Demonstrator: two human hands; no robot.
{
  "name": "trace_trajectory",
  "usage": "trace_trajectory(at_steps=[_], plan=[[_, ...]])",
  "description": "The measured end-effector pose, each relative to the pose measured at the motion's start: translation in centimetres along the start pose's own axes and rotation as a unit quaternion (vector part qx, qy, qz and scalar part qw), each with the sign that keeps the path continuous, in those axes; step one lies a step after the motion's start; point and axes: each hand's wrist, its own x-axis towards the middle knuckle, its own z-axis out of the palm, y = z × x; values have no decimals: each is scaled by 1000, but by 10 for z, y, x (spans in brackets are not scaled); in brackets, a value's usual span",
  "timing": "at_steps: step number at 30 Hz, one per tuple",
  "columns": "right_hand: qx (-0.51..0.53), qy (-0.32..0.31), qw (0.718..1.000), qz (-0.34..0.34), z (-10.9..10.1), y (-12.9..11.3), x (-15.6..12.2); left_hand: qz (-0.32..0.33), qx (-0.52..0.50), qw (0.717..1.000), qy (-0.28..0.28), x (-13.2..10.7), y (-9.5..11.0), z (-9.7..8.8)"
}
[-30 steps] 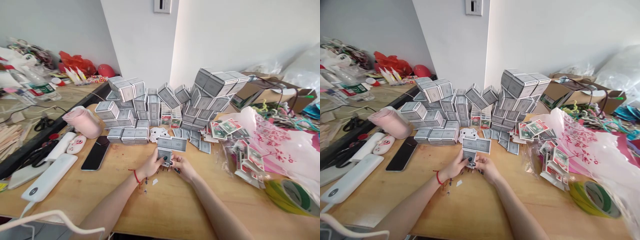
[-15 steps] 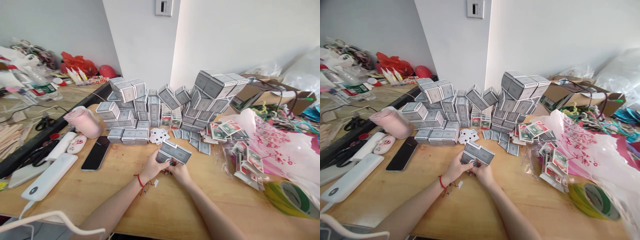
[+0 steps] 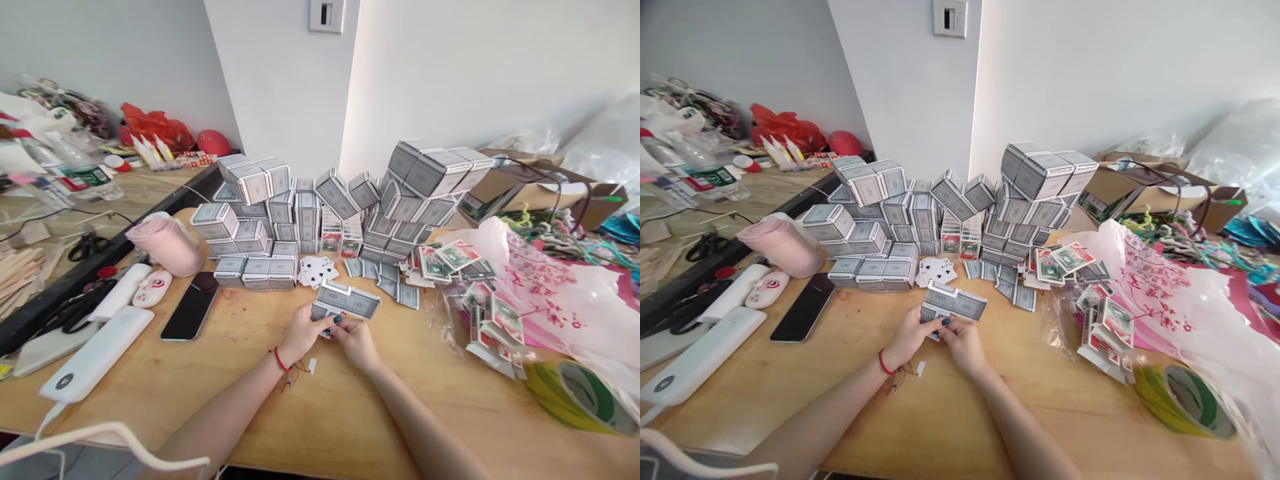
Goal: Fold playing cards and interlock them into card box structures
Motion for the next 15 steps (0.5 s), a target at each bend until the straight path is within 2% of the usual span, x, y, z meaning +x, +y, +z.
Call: trace_trajectory(at_steps=[7, 15], plan=[[-28, 44, 999, 14, 8, 0, -3, -14, 20, 999, 26, 2, -3, 0], [-1, 53, 998, 30, 14, 5, -8, -15, -8, 999, 45, 4, -4, 2]])
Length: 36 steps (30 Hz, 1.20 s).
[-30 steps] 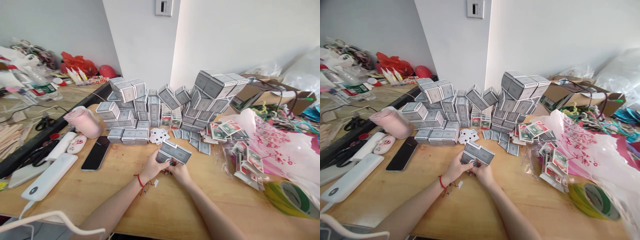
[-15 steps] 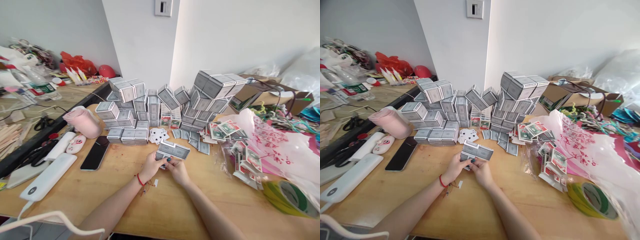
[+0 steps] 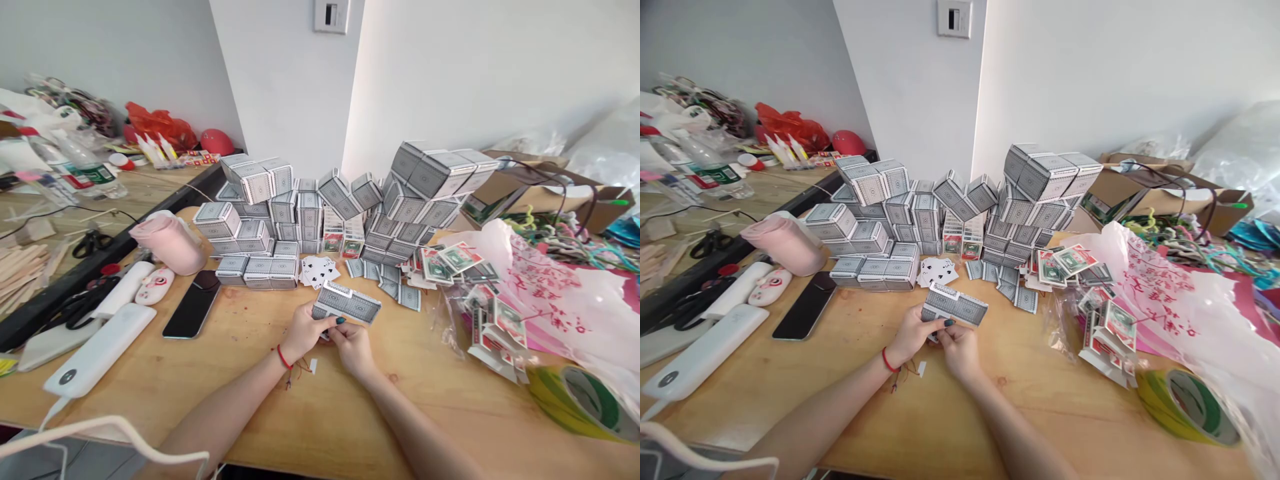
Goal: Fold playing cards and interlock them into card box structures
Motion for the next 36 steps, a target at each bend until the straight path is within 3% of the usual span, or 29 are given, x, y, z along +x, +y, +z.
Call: trace_trajectory(at_steps=[11, 17, 20, 22, 25, 29, 36], plan=[[53, -28, 998, 22, 4, -4, -2, -24, -37, 999, -7, -1, -2, 0], [92, -23, 996, 7, -10, -12, 10, 72, -2, 996, -55, 0, 5, -5], [116, 1, 993, -4, -22, -12, 16, 132, 56, 989, -36, 2, 6, -12], [133, 20, 991, -10, -28, -10, 19, 181, 144, 973, -9, 5, 5, -16], [141, 24, 990, -10, -32, -7, 22, 251, 313, 916, -5, 11, 1, -19], [135, 15, 991, -2, -31, -8, 22, 272, 456, 847, -4, 16, -8, -19], [154, 22, 988, 18, -31, -13, 20, 261, 514, 817, 7, 20, -19, -23]])
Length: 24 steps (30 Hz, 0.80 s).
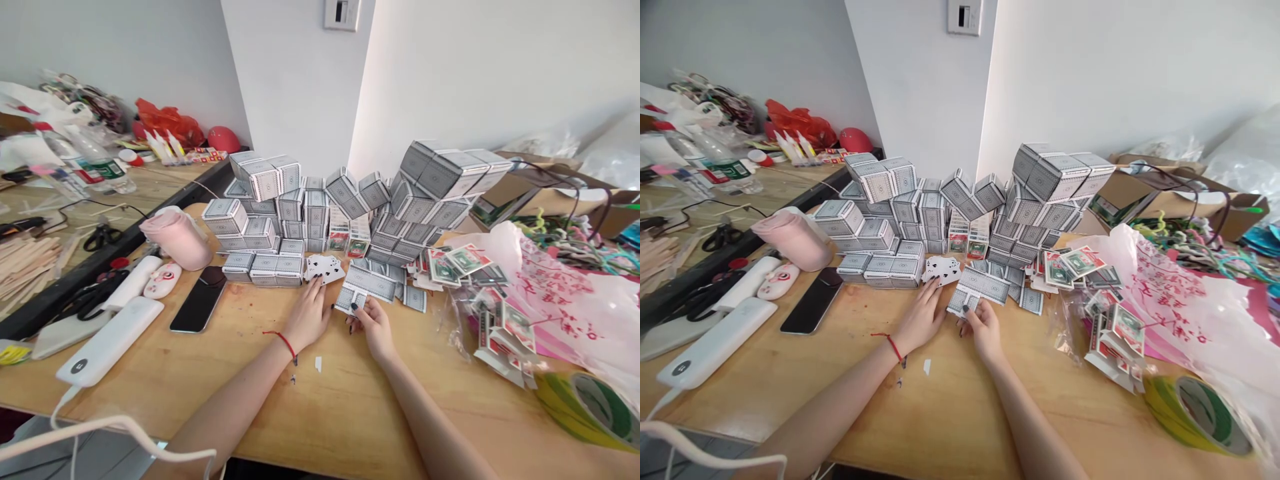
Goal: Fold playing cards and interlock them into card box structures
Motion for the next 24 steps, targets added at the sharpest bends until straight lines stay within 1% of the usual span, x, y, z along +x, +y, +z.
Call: trace_trajectory(at_steps=[3, 6, 9, 11, 14, 15, 17, 20, 24], plan=[[14, 28, 999, 2, -2, 1, 1, 1, -3, 1000, 31, 1, 1, -1], [32, 52, 998, 2, -3, 4, 3, 7, -16, 996, 89, 1, 4, -5], [53, 64, 997, -1, -4, 6, 5, 19, -58, 988, 141, 0, 7, -10], [61, 86, 994, -13, -5, 7, 5, 5, -100, 982, 161, -1, 7, -11], [62, 118, 991, -31, -6, 8, 6, -43, -167, 970, 169, -2, 7, -10], [61, 124, 990, -32, -7, 8, 7, -50, -182, 967, 168, -2, 6, -9], [60, 128, 990, -28, -9, 8, 7, -39, -206, 964, 165, -2, 5, -8], [60, 117, 991, -19, -11, 9, 9, -20, -248, 953, 173, -2, 6, -10], [81, 81, 993, -8, -12, 10, 10, -27, -281, 940, 193, -2, 10, -17]])
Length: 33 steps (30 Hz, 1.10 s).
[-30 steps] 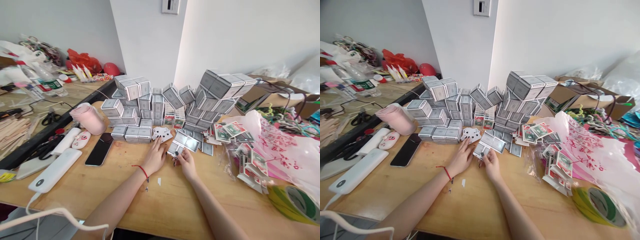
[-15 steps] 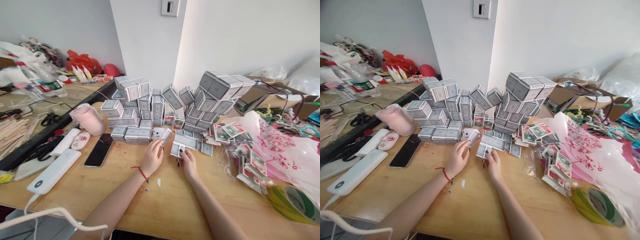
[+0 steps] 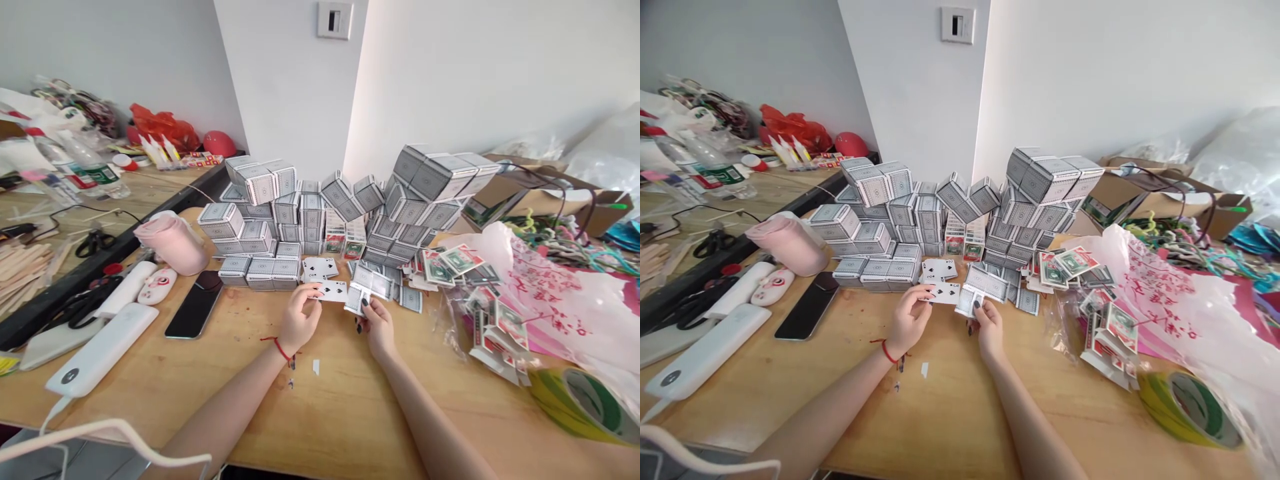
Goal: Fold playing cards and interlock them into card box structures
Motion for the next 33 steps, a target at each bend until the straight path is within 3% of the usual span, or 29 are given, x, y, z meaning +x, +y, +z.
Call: trace_trajectory(at_steps=[7, 13, 20, 26, 33], plan=[[61, -58, 996, 33, 1, -6, 1, -75, -23, 996, 47, 1, -2, 0], [133, -35, 984, 110, -8, -12, 5, -180, -122, 976, -9, 0, -1, 4], [128, -54, 983, 118, -7, -13, 6, -285, -233, 929, -39, 1, 15, 2], [74, -105, 987, 94, -4, -13, 2, -274, -234, 933, -14, 1, 18, 2], [26, -110, 992, 62, -1, -13, 1, -263, -242, 934, -3, 0, 13, 3]])
